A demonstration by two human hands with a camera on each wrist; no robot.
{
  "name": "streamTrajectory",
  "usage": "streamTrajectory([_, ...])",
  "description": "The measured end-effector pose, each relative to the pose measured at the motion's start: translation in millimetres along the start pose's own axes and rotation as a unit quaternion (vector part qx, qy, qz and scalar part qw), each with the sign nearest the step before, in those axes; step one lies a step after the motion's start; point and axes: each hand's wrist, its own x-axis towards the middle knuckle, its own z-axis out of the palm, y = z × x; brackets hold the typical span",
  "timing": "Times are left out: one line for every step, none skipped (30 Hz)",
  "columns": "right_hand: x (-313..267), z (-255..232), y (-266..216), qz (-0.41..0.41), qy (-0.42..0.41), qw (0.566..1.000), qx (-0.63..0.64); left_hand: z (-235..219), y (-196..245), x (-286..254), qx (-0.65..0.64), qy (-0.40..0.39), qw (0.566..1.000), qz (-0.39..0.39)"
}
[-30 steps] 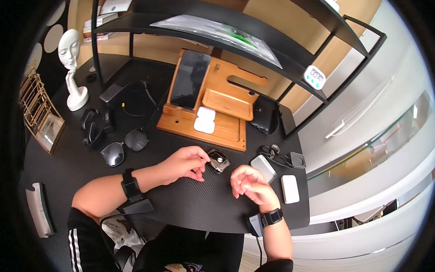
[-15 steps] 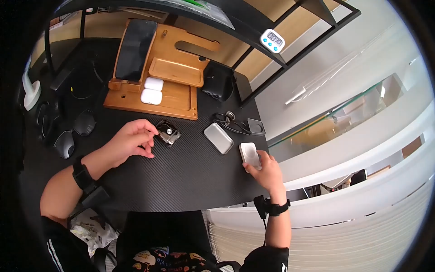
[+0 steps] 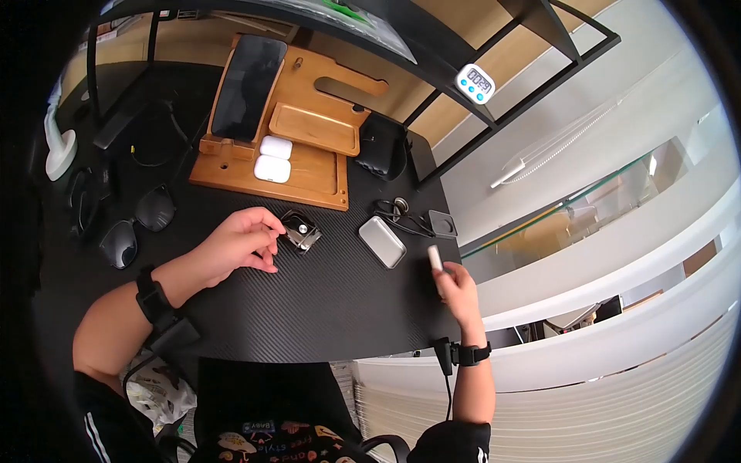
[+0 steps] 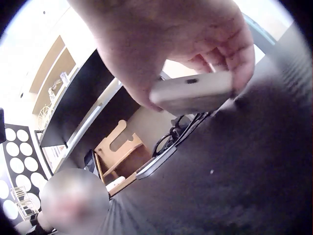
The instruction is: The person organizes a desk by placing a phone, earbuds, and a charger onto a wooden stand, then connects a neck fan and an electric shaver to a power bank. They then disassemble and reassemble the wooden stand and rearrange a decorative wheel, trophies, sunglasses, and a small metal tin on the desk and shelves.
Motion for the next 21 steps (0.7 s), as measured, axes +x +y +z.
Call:
streamTrajectory([-2.1,-2.4,2.0,-0.003,-0.018,0.994,0.111,-0.1,-0.3,0.2,0.002,0.000,1.000,-0.004])
streamTrajectory([-1.9,-2.1,1.1,-0.003,-0.018,0.994,0.112,-0.3,-0.3,0.1,0.003,0.000,1.000,-0.003])
streamTrajectory([-3.2,-2.4,-4.5,0.029,-0.114,0.933,0.340,0.0,-0.1,0.2,0.002,0.001,1.000,-0.005])
streamTrajectory([-5.3,-3.0,-11.5,0.059,-0.202,0.811,0.545,0.1,-0.1,0.4,0.001,0.002,1.000,-0.008])
streamTrajectory([-7.1,-0.1,-19.8,0.060,-0.220,0.769,0.598,0.0,-0.8,0.8,0.003,0.001,1.000,-0.009])
streamTrajectory([-7.6,3.4,-29.2,0.062,-0.220,0.767,0.600,0.0,-1.5,1.3,-0.005,0.001,1.000,-0.006])
streamTrajectory([-7.5,7.6,-37.9,0.049,-0.268,0.719,0.640,-0.4,-2.0,1.4,-0.010,-0.001,1.000,-0.003])
streamTrajectory([-8.6,12.5,-47.5,0.035,-0.315,0.666,0.675,-0.3,-2.0,1.1,-0.005,-0.002,1.000,-0.005])
streamTrajectory([-12.6,18.5,-60.4,0.035,-0.326,0.647,0.689,0.3,-1.6,0.8,-0.007,-0.001,1.000,-0.004])
streamTrajectory([-15.3,25.2,-71.7,0.033,-0.326,0.644,0.691,0.5,-1.0,0.7,-0.010,0.001,1.000,-0.003])
streamTrajectory([-17.0,32.3,-82.4,0.033,-0.357,0.619,0.699,0.4,-0.9,0.9,-0.007,0.003,1.000,-0.002])
streamTrajectory([-17.9,39.1,-91.7,0.033,-0.387,0.593,0.705,0.4,-1.4,1.2,-0.009,-0.001,1.000,-0.002])
streamTrajectory([-17.8,44.6,-99.7,0.031,-0.402,0.594,0.697,0.6,-1.2,1.0,-0.013,-0.004,1.000,-0.003])
streamTrajectory([-18.3,50.8,-108.9,0.025,-0.415,0.596,0.687,0.6,-1.0,1.0,-0.013,0.000,1.000,-0.002])
streamTrajectory([-14.6,57.4,-114.6,-0.003,-0.429,0.617,0.659,0.8,-0.7,1.2,-0.011,-0.003,1.000,-0.004])
streamTrajectory([-10.7,62.2,-120.5,-0.029,-0.442,0.637,0.631,0.9,-0.6,1.1,-0.010,-0.005,1.000,-0.007])
streamTrajectory([-6.6,66.0,-125.2,-0.039,-0.416,0.695,0.586,0.1,-2.1,1.7,-0.012,-0.008,1.000,-0.003])
streamTrajectory([-0.8,70.8,-129.5,-0.026,-0.373,0.761,0.530,0.0,-2.4,1.9,-0.014,-0.005,1.000,-0.003])
streamTrajectory([7.7,76.8,-133.2,-0.008,-0.425,0.716,0.554,0.0,-2.5,2.1,-0.015,-0.006,1.000,-0.005])
streamTrajectory([15.6,82.4,-136.5,0.010,-0.475,0.667,0.575,-0.5,-2.7,2.5,-0.015,-0.007,1.000,-0.006])
streamTrajectory([20.5,87.7,-140.2,0.010,-0.475,0.668,0.573,-0.7,-3.9,3.4,-0.020,-0.005,1.000,-0.007])
